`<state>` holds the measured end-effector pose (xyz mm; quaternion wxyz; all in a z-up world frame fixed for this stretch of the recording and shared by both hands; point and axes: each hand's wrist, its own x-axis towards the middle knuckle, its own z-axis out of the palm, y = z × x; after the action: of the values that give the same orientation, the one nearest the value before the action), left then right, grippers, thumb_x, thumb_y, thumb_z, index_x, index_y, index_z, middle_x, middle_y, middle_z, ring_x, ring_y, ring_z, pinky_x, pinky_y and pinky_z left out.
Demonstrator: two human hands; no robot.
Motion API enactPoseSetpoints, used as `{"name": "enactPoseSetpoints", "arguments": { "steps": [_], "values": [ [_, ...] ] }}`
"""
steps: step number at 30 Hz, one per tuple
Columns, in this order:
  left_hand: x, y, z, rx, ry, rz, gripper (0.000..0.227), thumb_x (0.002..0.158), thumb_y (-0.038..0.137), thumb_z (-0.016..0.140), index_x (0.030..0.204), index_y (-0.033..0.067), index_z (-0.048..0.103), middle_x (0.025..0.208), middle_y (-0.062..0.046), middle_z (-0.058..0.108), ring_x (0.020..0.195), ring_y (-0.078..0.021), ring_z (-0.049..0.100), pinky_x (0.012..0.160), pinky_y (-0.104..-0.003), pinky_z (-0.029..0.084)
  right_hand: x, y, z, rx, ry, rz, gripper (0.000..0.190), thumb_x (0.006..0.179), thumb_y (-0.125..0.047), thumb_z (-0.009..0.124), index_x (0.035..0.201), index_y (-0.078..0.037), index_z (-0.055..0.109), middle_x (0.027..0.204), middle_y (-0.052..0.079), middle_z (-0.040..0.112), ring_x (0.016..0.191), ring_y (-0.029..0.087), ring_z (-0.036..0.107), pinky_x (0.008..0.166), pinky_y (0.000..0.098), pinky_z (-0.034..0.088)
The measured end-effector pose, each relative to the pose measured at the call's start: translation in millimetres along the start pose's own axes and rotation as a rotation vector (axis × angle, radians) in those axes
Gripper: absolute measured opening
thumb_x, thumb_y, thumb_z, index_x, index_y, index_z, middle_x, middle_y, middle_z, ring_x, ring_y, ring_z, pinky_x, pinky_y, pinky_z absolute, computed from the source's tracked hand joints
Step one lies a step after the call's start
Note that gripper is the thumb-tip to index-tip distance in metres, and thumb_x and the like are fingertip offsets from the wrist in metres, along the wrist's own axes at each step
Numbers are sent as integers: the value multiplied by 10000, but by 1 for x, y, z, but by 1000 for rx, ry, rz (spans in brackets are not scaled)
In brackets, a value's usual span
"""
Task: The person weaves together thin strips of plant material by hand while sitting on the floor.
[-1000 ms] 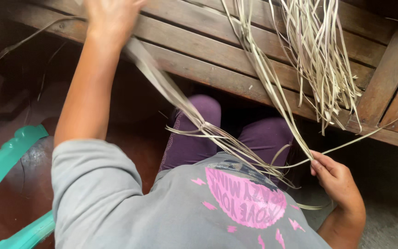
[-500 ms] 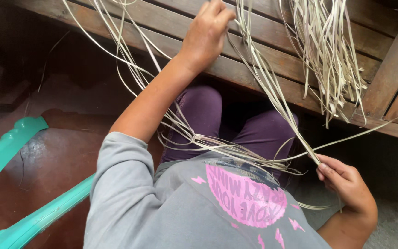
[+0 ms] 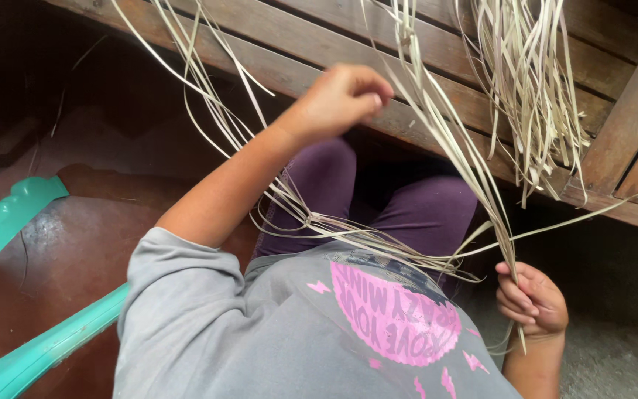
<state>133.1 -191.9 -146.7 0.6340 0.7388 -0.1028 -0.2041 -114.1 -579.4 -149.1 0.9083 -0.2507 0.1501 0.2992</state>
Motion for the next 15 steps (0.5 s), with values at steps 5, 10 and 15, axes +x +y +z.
{"name": "enactPoseSetpoints", "arguments": {
  "steps": [5, 10, 15],
  "values": [
    [-22, 10, 22, -667, -191, -458, 734, 685, 88, 647, 1350, -11, 353, 1222, -186, 542, 1033, -255, 618, 848, -296, 515, 3, 10, 19, 150, -109, -9, 328, 929, 26, 431, 1215, 185, 420, 565, 43, 385, 408, 27, 282, 305, 111, 255],
    [-18, 12, 49, -1055, 17, -414, 848, 597, -106, 440, 1408, -59, 195, 1312, -284, 431, 1181, -355, 485, 906, -403, 433, 4, 19, 26, 194, -117, -7, 322, 924, 38, 431, 1204, 195, 421, 559, 38, 379, 396, 16, 276, 309, 107, 271],
    [1, 7, 60, -1162, 244, -365, 807, 663, -35, 455, 1418, -55, 170, 1356, -271, 372, 1233, -376, 413, 1038, -507, 306, 1, 28, 26, 240, -98, 13, 305, 922, 39, 429, 1187, 190, 417, 568, 38, 386, 396, 8, 293, 305, 106, 285]
  ]
}}
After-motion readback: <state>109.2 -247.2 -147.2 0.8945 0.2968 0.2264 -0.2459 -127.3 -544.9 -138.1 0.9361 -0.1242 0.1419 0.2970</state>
